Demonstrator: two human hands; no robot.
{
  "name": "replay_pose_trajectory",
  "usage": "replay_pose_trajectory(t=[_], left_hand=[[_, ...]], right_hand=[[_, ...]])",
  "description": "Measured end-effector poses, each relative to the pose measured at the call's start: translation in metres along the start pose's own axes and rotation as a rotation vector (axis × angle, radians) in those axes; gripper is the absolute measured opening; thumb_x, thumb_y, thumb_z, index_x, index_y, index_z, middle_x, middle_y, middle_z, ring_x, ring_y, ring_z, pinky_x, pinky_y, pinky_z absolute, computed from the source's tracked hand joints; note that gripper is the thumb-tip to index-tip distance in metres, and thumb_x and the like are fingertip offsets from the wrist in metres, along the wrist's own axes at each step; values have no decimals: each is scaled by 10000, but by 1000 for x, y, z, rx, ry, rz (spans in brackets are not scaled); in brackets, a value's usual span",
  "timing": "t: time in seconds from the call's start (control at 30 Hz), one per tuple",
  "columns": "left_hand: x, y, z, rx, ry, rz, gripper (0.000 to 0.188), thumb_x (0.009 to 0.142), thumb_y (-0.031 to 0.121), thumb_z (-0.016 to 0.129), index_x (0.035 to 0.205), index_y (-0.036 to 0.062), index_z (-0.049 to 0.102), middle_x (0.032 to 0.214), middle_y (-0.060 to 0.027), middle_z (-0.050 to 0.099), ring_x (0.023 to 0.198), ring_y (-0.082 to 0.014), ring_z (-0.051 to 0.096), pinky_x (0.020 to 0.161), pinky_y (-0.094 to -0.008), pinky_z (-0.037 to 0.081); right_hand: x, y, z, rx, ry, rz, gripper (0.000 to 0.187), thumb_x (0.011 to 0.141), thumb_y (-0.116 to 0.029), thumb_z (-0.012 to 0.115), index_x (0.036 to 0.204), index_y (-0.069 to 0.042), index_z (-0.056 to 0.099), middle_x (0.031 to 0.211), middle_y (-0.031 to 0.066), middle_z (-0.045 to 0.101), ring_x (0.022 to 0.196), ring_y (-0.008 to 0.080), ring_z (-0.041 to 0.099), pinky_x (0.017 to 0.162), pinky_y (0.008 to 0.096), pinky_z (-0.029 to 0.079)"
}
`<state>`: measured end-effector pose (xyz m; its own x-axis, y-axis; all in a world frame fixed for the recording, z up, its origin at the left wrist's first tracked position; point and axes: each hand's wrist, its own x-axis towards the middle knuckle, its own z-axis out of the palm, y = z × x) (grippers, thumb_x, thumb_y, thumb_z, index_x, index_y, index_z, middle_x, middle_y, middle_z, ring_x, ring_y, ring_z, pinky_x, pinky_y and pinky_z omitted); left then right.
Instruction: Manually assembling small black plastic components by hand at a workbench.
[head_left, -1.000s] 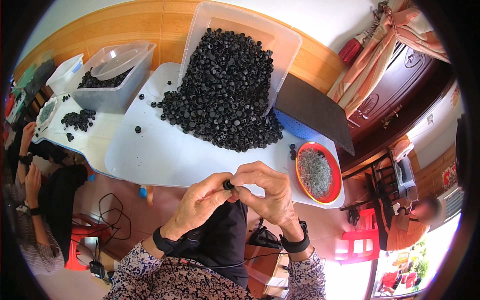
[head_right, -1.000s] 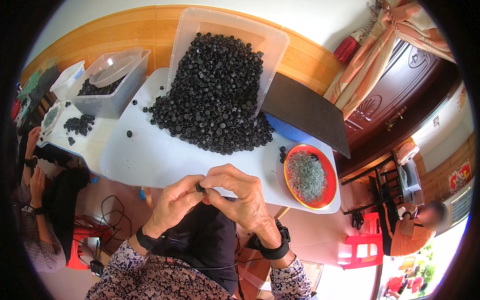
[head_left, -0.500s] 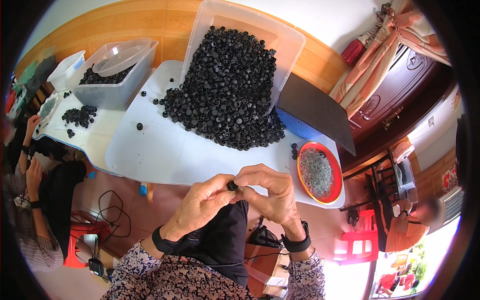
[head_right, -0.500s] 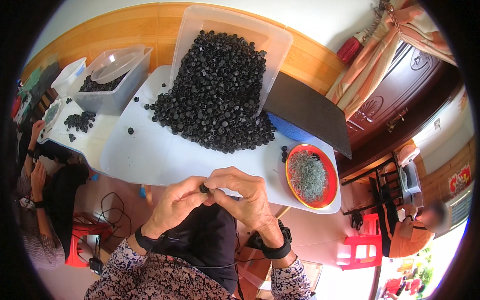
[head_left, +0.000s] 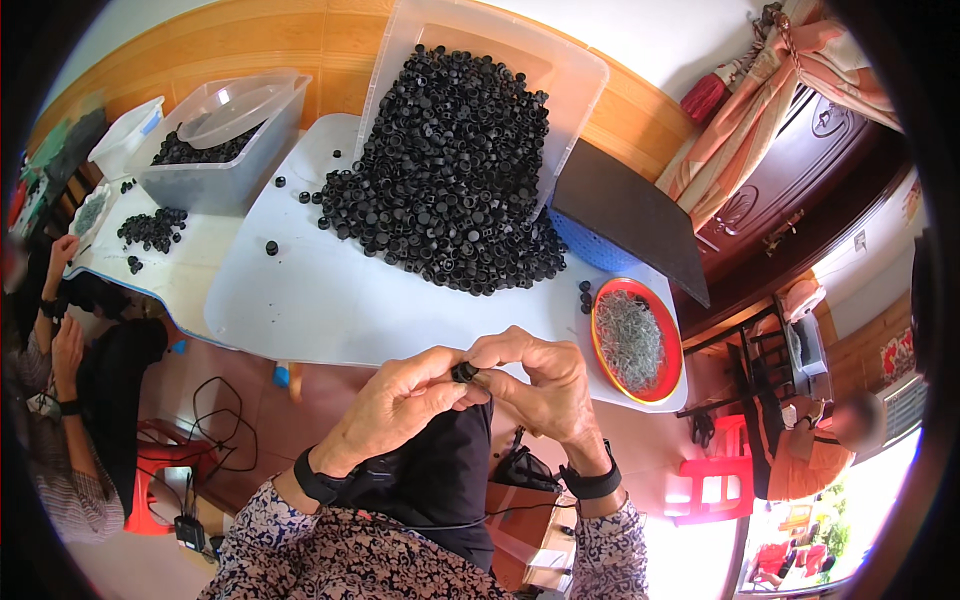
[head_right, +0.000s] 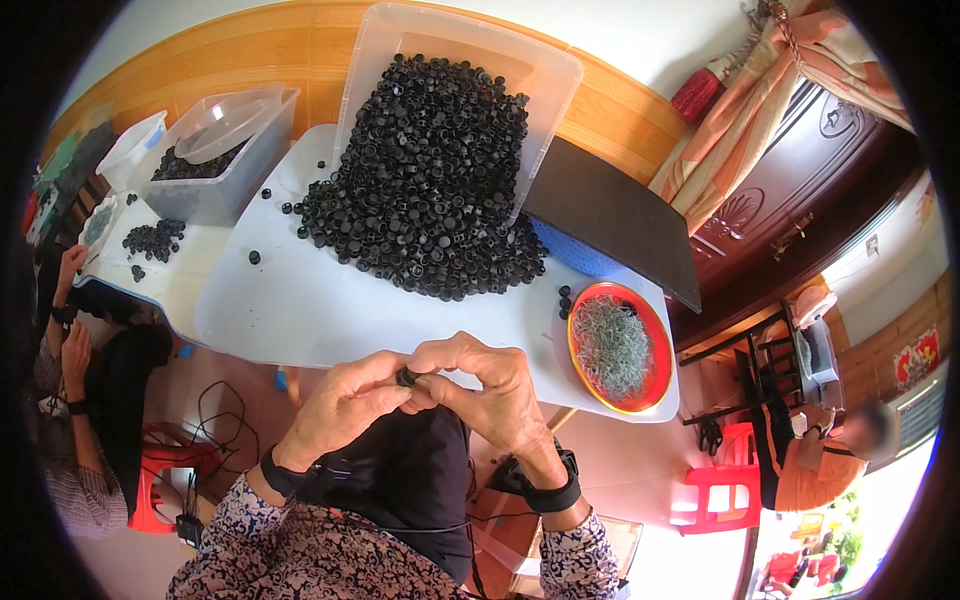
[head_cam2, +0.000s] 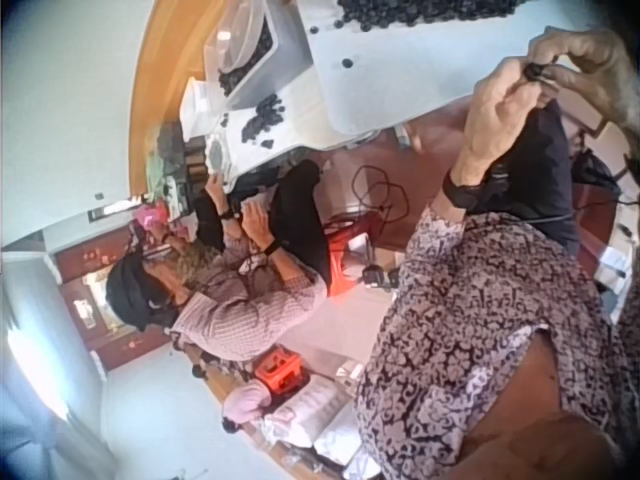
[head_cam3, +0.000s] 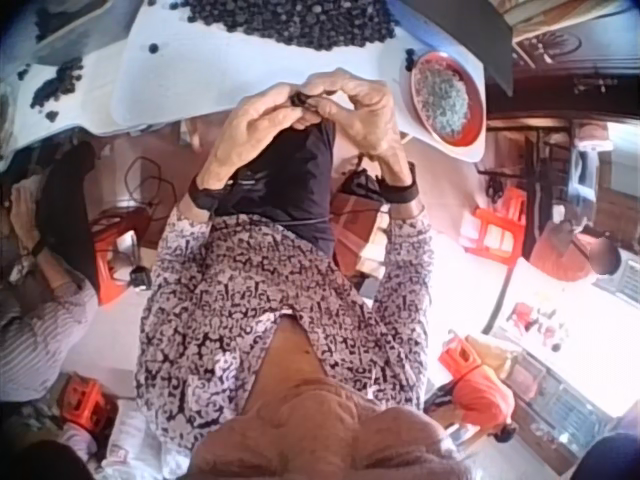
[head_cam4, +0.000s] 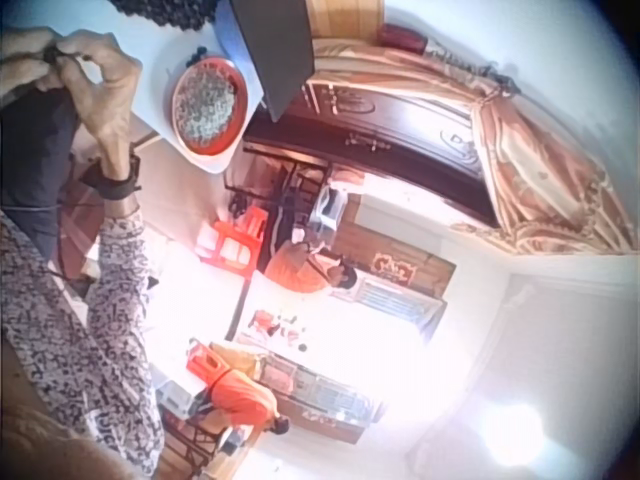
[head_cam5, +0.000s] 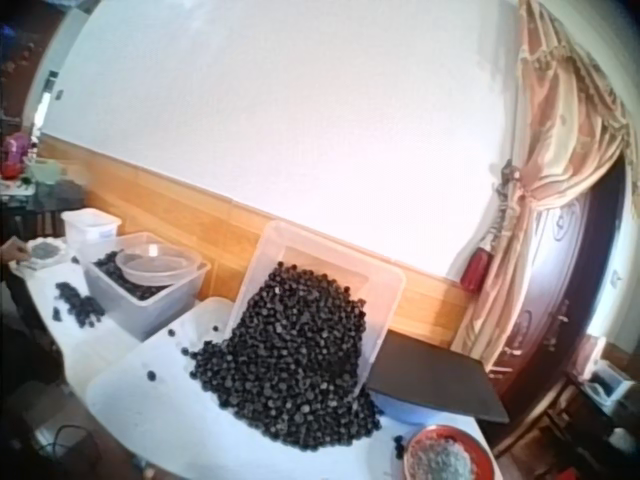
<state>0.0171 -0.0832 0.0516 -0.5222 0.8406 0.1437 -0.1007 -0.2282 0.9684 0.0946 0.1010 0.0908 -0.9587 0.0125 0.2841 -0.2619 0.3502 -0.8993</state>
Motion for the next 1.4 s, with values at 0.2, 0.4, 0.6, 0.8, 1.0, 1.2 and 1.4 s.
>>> replay_pose_trajectory(t=[0.2, 0.4, 0.6, 0.8, 1.0, 1.2, 1.4], left_hand=[[-1, 5, 1, 6, 32, 12, 308, 969, 100, 486, 1225, -69, 512, 1024, -124, 671, 949, -146, 647, 821, -277, 522], [-5, 21, 2, 178, 73, 36, 290, 971, 132, 489, 1189, -55, 530, 934, -123, 690, 885, -110, 633, 747, -244, 497], [-12, 27, 3, 172, 119, 65, 281, 976, 158, 505, 1161, -50, 541, 956, -125, 692, 872, -106, 638, 747, -236, 496], [-19, 33, -3, 217, 125, 54, 285, 977, 158, 518, 1171, -50, 541, 980, -137, 688, 896, -133, 655, 795, -256, 515], [-17, 27, -6, 185, 109, 86, 272, 979, 126, 504, 1179, -55, 537, 997, -135, 681, 889, -147, 656, 822, -277, 533], [-15, 30, -3, 183, 126, 73, 260, 977, 101, 495, 1181, -55, 537, 983, -124, 680, 901, -146, 653, 814, -268, 529], [-14, 30, -2, 249, 134, 71, 259, 977, 96, 490, 1184, -52, 535, 984, -117, 678, 895, -134, 650, 801, -259, 522]], right_hand=[[1, 9, 2, 83, 1, -25, 232, 811, 64, 641, 1015, -33, 694, 926, 59, 697, 841, 133, 636, 820, 290, 506], [5, 12, 6, 206, 5, -45, 203, 827, 56, 650, 1011, -19, 691, 951, 67, 691, 850, 133, 630, 820, 290, 506], [8, 12, 14, 369, -10, -55, 162, 837, 57, 652, 987, 6, 684, 993, 81, 676, 865, 130, 623, 798, 273, 515], [14, 9, 20, 375, -26, -59, 174, 809, 66, 688, 969, -4, 690, 962, 115, 680, 907, 187, 627, 821, 327, 515], [14, 3, 20, 294, -23, -108, 174, 825, 71, 645, 969, -18, 687, 964, 81, 672, 837, 141, 644, 755, 288, 559], [12, 3, 20, 254, -12, -116, 194, 813, 84, 639, 967, -23, 689, 961, 72, 675, 845, 146, 643, 768, 287, 555], [11, 10, 22, 279, 24, -81, 206, 800, 76, 652, 971, -30, 694, 943, 56, 700, 876, 147, 629, 809, 297, 521]])
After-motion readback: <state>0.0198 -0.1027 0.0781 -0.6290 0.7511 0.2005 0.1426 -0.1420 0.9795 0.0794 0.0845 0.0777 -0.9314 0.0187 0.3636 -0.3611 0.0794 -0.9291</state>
